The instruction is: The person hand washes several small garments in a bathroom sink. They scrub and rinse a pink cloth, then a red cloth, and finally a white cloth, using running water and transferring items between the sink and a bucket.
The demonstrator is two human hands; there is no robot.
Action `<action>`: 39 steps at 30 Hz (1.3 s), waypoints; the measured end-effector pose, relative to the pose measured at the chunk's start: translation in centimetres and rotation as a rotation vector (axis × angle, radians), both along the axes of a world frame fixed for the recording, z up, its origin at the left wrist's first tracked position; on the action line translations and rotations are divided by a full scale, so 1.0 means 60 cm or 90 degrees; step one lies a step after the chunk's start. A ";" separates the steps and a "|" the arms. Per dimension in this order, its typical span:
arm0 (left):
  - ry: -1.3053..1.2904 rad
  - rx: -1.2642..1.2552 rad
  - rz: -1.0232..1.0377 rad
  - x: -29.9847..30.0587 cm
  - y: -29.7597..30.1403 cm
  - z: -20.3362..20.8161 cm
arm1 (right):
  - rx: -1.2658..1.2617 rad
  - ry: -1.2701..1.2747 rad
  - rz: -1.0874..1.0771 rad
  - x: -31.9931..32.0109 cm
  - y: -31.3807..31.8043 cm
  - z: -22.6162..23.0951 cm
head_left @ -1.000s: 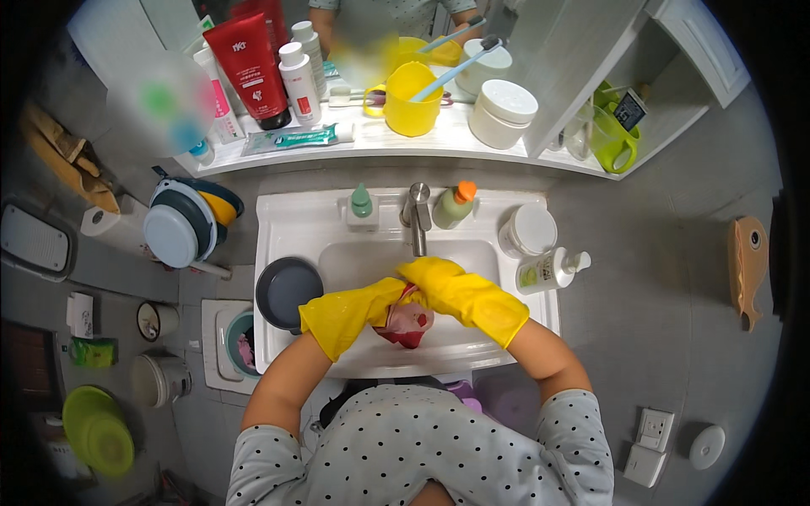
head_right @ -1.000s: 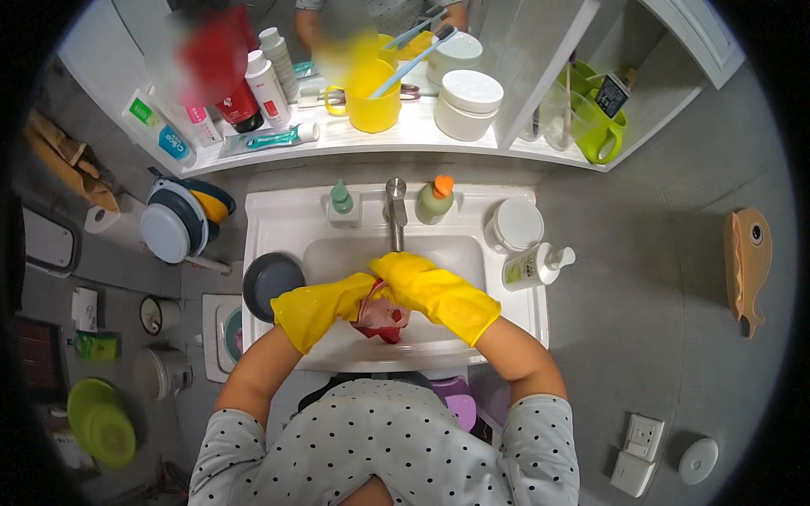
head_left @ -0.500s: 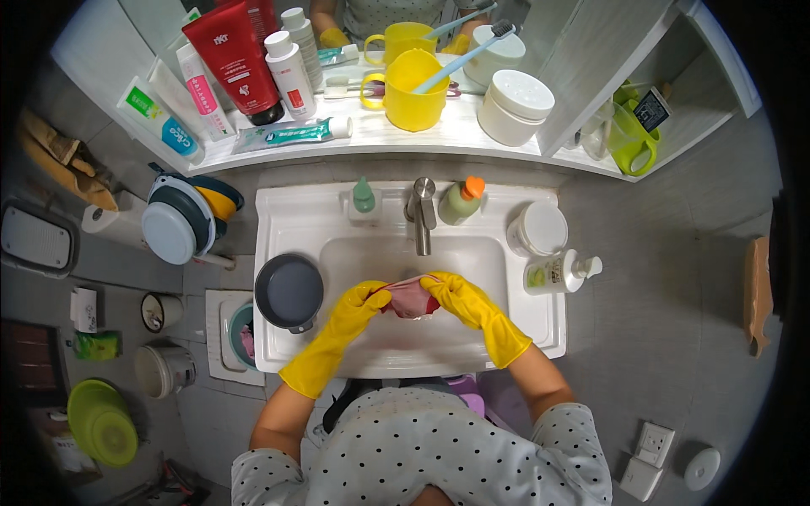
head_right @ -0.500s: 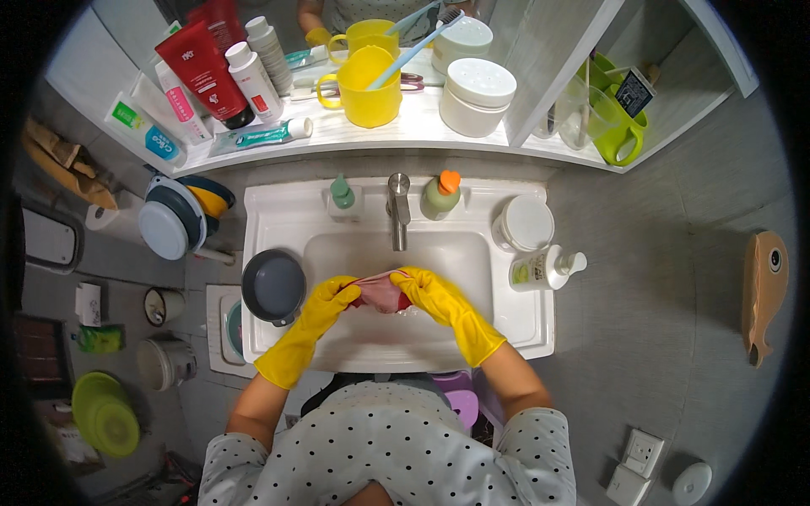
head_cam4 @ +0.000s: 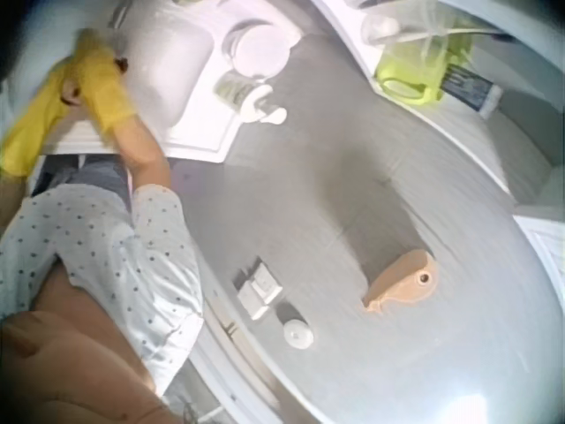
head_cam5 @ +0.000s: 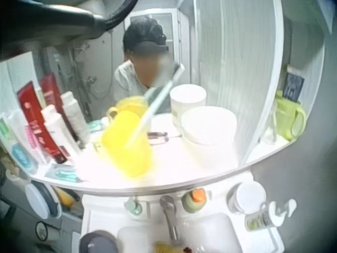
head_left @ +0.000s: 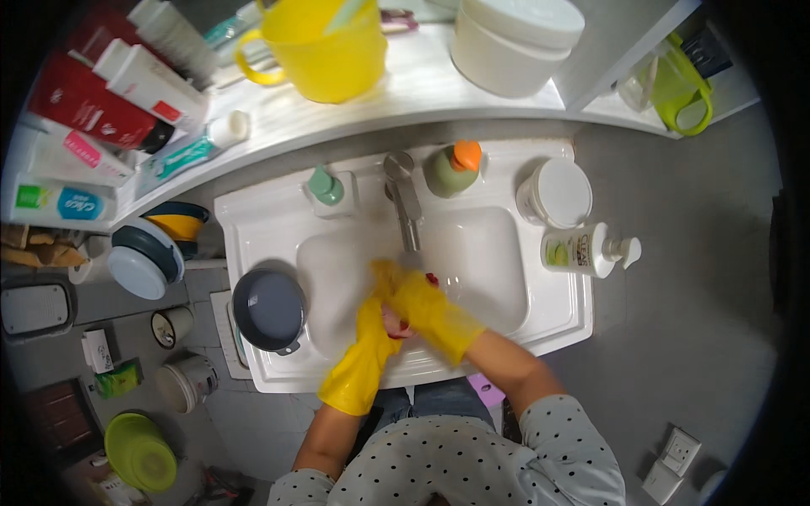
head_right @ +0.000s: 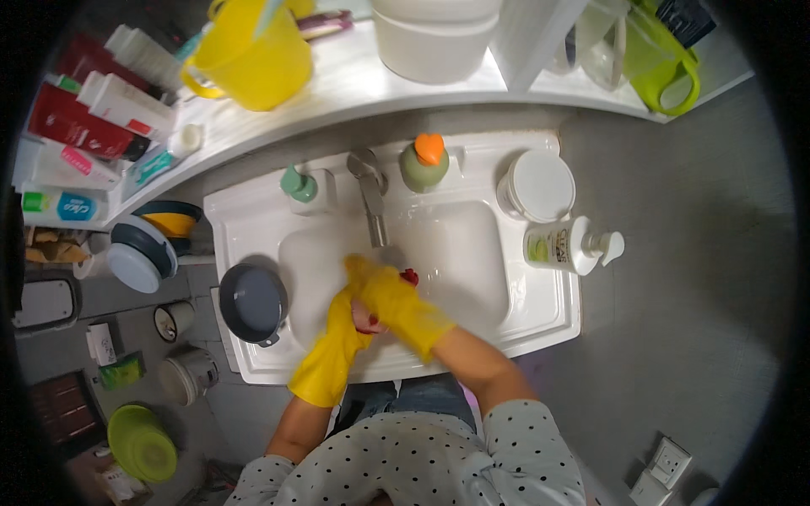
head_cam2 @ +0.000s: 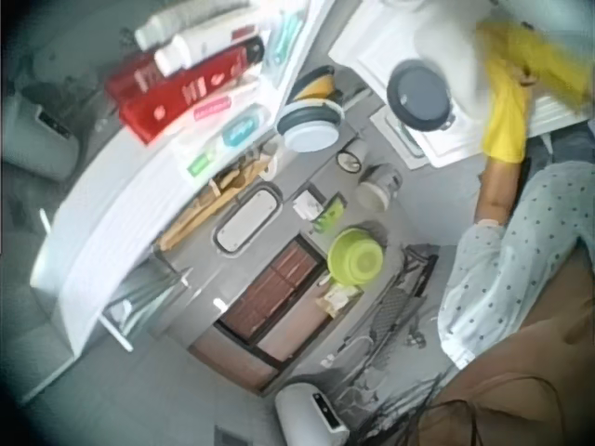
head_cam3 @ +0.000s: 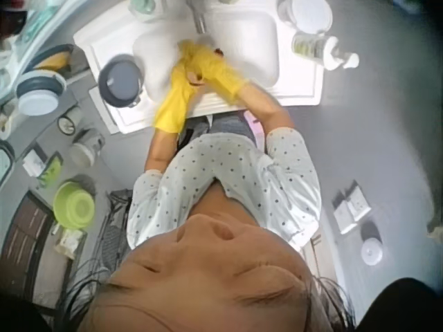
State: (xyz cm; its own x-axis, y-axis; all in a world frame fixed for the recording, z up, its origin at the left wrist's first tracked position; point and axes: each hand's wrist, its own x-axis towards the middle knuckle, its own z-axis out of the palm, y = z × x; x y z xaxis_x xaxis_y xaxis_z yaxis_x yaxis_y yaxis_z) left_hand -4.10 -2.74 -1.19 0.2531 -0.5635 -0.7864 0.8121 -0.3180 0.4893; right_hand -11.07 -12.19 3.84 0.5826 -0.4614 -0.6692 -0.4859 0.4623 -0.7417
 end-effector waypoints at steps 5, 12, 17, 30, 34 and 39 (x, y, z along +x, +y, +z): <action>-0.018 0.023 -0.009 0.010 0.015 -0.033 | -0.297 -0.112 0.038 0.001 0.037 0.028; -0.016 0.027 -0.027 0.027 0.021 -0.039 | -0.506 0.071 0.303 0.016 0.006 0.093; 0.013 -0.007 -0.086 -0.003 0.036 0.010 | -0.398 0.131 0.271 -0.008 -0.049 0.009; -0.043 -0.155 0.038 0.075 0.090 -0.033 | -0.272 -0.154 0.091 -0.067 -0.010 0.056; -0.355 0.068 -0.191 0.061 0.069 -0.094 | -0.516 0.010 0.296 0.021 0.078 0.049; -0.062 0.039 -0.053 0.051 0.053 -0.057 | -0.377 0.056 0.287 0.036 -0.017 0.032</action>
State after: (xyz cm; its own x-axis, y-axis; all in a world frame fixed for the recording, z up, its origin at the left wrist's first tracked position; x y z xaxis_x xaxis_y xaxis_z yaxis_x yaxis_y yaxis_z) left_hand -1.06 0.46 -4.59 0.2838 -0.5371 -0.7943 0.7310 -0.4149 0.5417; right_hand -8.94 -13.21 5.79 0.7565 -0.4880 -0.4353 -0.6022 -0.2604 -0.7547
